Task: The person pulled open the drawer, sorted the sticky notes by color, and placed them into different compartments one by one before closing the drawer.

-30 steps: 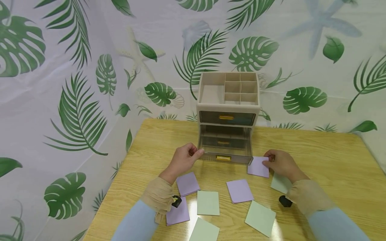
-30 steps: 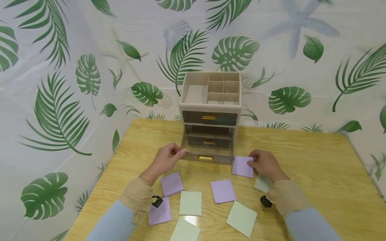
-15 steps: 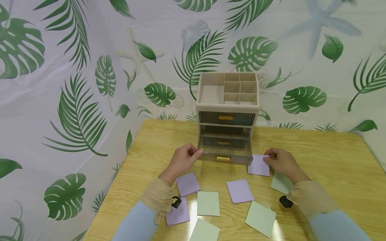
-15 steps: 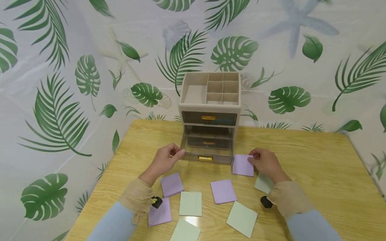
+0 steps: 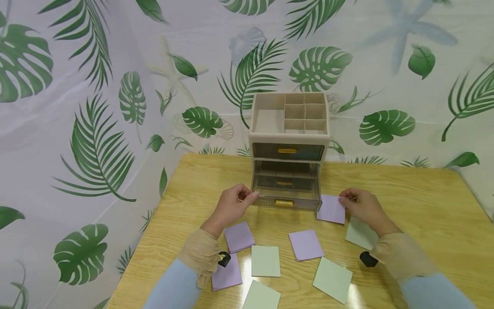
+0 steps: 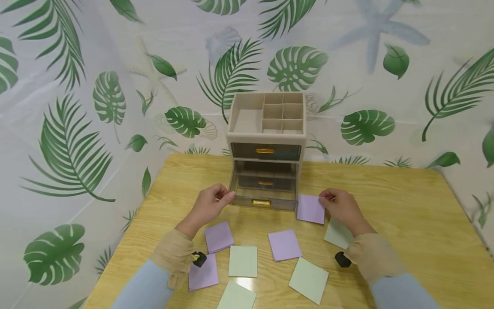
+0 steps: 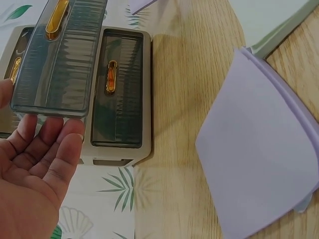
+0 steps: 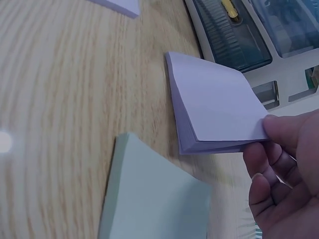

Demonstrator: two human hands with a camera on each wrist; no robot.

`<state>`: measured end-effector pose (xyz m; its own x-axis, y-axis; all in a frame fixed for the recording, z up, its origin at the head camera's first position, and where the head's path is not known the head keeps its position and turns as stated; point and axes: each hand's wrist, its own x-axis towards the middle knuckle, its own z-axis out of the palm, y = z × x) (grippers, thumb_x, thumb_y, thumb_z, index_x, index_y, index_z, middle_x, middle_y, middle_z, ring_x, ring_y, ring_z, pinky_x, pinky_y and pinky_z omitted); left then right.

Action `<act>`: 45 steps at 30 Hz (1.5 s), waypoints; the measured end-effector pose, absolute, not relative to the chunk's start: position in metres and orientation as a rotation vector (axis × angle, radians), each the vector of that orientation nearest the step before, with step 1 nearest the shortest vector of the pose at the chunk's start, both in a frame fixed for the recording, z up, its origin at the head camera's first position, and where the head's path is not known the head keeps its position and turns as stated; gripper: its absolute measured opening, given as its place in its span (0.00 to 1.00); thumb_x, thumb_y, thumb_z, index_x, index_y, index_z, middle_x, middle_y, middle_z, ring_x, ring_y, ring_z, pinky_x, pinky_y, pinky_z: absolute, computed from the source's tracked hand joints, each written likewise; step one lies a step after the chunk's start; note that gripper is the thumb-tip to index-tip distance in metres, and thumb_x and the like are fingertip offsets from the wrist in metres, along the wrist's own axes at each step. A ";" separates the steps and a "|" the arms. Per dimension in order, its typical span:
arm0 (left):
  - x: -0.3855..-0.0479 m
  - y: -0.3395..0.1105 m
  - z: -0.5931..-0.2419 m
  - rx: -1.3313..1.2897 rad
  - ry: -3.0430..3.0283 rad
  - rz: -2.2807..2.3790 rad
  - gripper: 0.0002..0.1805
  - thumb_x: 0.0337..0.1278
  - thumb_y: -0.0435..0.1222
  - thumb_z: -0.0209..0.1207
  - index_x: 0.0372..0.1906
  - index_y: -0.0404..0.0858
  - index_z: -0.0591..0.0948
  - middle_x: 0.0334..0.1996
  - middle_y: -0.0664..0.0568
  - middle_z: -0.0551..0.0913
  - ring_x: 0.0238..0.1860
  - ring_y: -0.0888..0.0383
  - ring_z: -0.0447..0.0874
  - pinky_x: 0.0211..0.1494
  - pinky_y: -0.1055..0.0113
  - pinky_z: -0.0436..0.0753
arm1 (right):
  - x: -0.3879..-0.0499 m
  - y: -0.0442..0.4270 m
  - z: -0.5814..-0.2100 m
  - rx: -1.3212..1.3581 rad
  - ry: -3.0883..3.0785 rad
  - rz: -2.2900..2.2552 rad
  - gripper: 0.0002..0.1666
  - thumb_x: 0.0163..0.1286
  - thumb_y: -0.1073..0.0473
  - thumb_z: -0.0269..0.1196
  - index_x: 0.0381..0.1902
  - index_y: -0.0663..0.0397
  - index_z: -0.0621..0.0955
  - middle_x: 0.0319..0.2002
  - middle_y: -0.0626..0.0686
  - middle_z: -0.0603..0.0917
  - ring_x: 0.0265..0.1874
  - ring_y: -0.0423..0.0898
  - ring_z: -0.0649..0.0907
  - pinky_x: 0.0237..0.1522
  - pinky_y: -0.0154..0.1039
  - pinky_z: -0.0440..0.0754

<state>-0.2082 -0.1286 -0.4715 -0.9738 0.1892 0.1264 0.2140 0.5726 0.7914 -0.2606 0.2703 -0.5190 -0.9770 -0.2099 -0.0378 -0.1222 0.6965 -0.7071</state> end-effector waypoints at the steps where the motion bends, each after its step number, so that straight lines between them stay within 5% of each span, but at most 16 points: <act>1: -0.208 -0.129 -0.472 -0.355 -2.761 -1.394 0.19 0.66 0.55 0.54 0.34 0.43 0.77 0.29 0.57 0.80 0.35 0.61 0.80 0.37 0.65 0.78 | -0.260 0.271 -0.518 -0.279 2.790 -1.157 0.16 0.74 0.51 0.57 0.44 0.60 0.79 0.35 0.55 0.82 0.34 0.49 0.78 0.28 0.38 0.76; 21: -0.210 -0.133 -0.472 -0.368 -2.739 -1.435 0.13 0.62 0.49 0.61 0.34 0.44 0.79 0.31 0.58 0.81 0.36 0.63 0.81 0.34 0.67 0.80 | -0.255 0.276 -0.483 -0.340 2.934 -1.199 0.18 0.74 0.48 0.56 0.43 0.58 0.80 0.32 0.55 0.82 0.29 0.49 0.80 0.23 0.35 0.75; 31: -0.209 -0.135 -0.472 -0.377 -2.729 -1.453 0.11 0.61 0.48 0.62 0.35 0.44 0.79 0.31 0.59 0.81 0.35 0.63 0.82 0.34 0.68 0.80 | -0.251 0.278 -0.452 -0.330 3.033 -1.277 0.17 0.73 0.50 0.58 0.42 0.59 0.80 0.31 0.57 0.81 0.24 0.41 0.76 0.17 0.33 0.71; 45: -0.209 -0.137 -0.476 -0.402 -2.680 -1.465 0.07 0.60 0.41 0.63 0.35 0.42 0.81 0.31 0.58 0.82 0.34 0.63 0.83 0.35 0.69 0.81 | -0.249 0.257 -0.413 -0.433 3.135 -1.376 0.13 0.71 0.54 0.60 0.40 0.60 0.81 0.29 0.54 0.79 0.23 0.41 0.72 0.21 0.27 0.68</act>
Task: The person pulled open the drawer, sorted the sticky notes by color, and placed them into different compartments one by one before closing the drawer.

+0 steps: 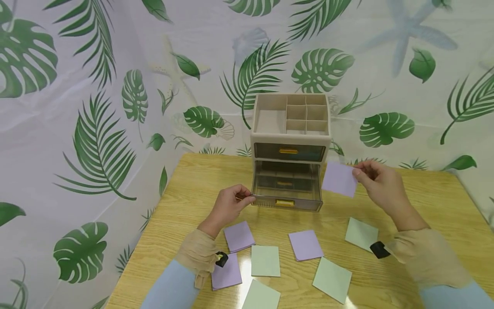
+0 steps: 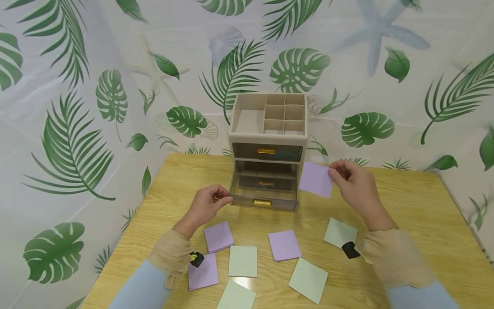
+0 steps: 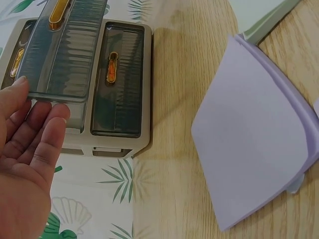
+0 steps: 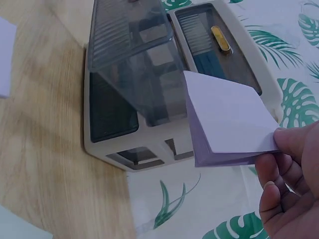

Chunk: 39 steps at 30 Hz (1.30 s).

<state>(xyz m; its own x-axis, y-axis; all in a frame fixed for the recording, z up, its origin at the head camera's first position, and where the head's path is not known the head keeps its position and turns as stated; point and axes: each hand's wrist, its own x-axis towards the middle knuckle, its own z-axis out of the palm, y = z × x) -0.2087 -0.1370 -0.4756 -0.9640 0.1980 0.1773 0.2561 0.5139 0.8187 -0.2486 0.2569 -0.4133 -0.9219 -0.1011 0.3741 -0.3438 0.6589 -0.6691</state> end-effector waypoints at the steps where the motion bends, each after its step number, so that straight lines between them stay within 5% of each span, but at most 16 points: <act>1: -0.209 -0.137 -0.476 -0.403 -2.678 -1.464 0.07 0.60 0.42 0.63 0.35 0.43 0.81 0.31 0.58 0.82 0.34 0.63 0.83 0.35 0.70 0.81 | -0.249 0.256 -0.411 0.359 -2.565 1.128 0.13 0.71 0.55 0.61 0.40 0.60 0.81 0.29 0.54 0.79 0.23 0.42 0.72 0.22 0.27 0.68; 39: -0.208 -0.136 -0.476 -0.421 -2.652 -1.451 0.07 0.62 0.41 0.62 0.36 0.42 0.82 0.31 0.57 0.82 0.34 0.63 0.82 0.38 0.70 0.81 | -0.263 0.169 -0.397 0.622 -2.582 1.117 0.05 0.67 0.59 0.64 0.35 0.55 0.83 0.25 0.50 0.80 0.22 0.44 0.75 0.22 0.31 0.71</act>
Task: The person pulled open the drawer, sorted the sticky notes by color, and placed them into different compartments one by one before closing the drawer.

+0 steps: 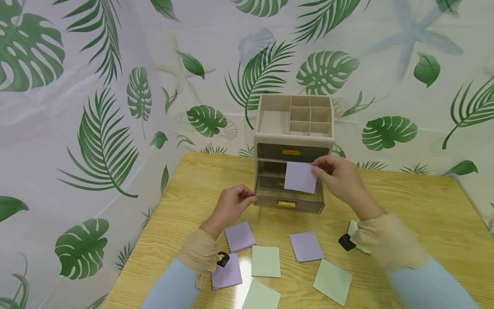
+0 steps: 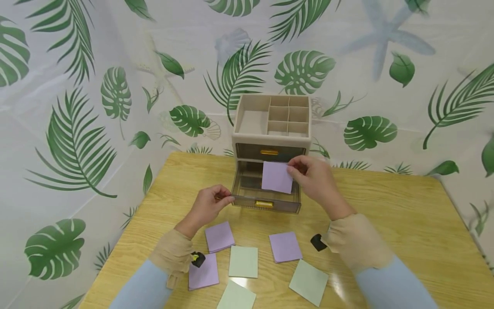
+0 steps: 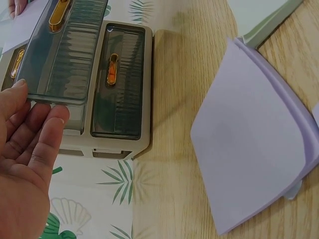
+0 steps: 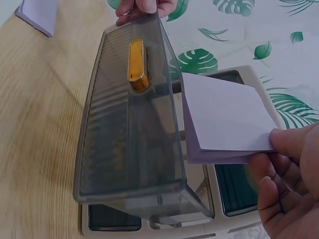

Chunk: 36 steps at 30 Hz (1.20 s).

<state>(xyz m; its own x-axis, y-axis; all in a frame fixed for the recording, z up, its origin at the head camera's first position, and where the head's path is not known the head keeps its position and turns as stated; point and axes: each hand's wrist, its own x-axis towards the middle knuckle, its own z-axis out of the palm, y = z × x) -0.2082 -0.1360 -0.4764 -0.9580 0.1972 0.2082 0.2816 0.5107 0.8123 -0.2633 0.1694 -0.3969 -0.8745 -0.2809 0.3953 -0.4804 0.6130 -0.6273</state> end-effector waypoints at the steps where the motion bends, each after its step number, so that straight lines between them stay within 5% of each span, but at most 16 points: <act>1: -0.208 -0.136 -0.476 -0.419 -2.653 -1.452 0.07 0.61 0.41 0.62 0.36 0.42 0.82 0.31 0.57 0.82 0.34 0.64 0.82 0.38 0.70 0.81 | -0.264 0.168 -0.397 0.630 -2.584 1.117 0.05 0.67 0.59 0.64 0.35 0.55 0.83 0.25 0.50 0.81 0.23 0.44 0.75 0.22 0.31 0.71; 36: -0.209 -0.135 -0.473 -0.415 -2.649 -1.430 0.06 0.61 0.40 0.62 0.34 0.42 0.81 0.30 0.57 0.82 0.32 0.63 0.81 0.36 0.70 0.81 | -0.267 0.115 -0.409 0.674 -2.753 1.178 0.05 0.69 0.56 0.63 0.39 0.50 0.83 0.29 0.47 0.82 0.26 0.44 0.77 0.27 0.39 0.74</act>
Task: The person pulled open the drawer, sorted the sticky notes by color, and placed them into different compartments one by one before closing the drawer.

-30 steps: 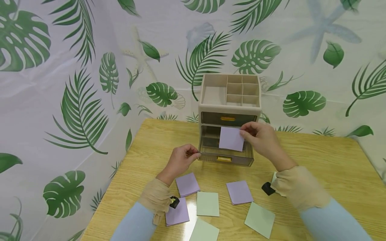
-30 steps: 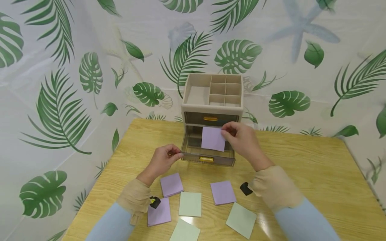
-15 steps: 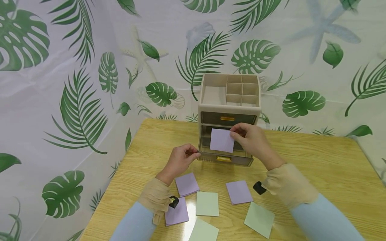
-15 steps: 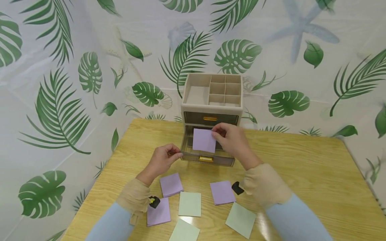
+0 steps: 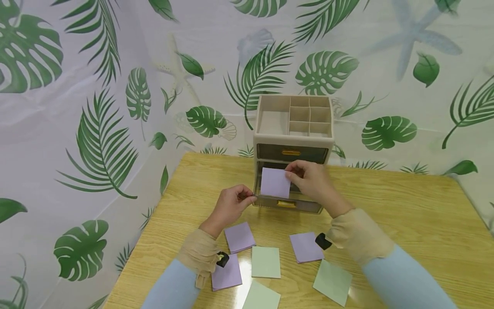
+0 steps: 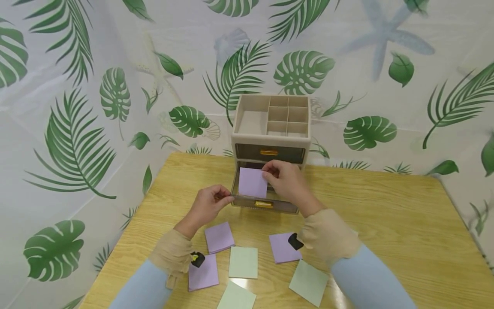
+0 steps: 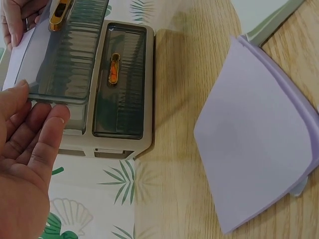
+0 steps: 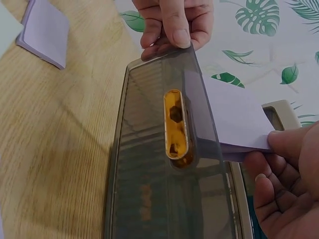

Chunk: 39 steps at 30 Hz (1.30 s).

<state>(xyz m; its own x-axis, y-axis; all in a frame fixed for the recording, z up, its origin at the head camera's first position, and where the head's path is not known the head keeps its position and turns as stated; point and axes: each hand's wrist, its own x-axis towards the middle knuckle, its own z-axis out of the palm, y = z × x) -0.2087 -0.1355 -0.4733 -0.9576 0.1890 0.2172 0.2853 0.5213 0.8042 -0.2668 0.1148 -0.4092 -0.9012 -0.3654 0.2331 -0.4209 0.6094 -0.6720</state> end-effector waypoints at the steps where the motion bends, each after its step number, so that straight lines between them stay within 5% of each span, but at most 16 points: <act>1: -0.209 -0.136 -0.474 -0.410 -2.653 -1.427 0.06 0.61 0.40 0.62 0.34 0.42 0.81 0.30 0.58 0.82 0.32 0.64 0.81 0.36 0.70 0.81 | -0.267 0.114 -0.410 0.667 -2.763 1.172 0.05 0.69 0.56 0.63 0.39 0.50 0.83 0.29 0.47 0.82 0.26 0.44 0.78 0.28 0.40 0.74; 39: -0.209 -0.135 -0.474 -0.422 -2.633 -1.433 0.05 0.61 0.39 0.63 0.33 0.42 0.81 0.30 0.57 0.82 0.31 0.64 0.80 0.34 0.70 0.80 | -0.271 0.101 -0.427 0.718 -2.919 1.179 0.05 0.70 0.56 0.62 0.38 0.51 0.82 0.29 0.47 0.82 0.28 0.44 0.78 0.32 0.40 0.76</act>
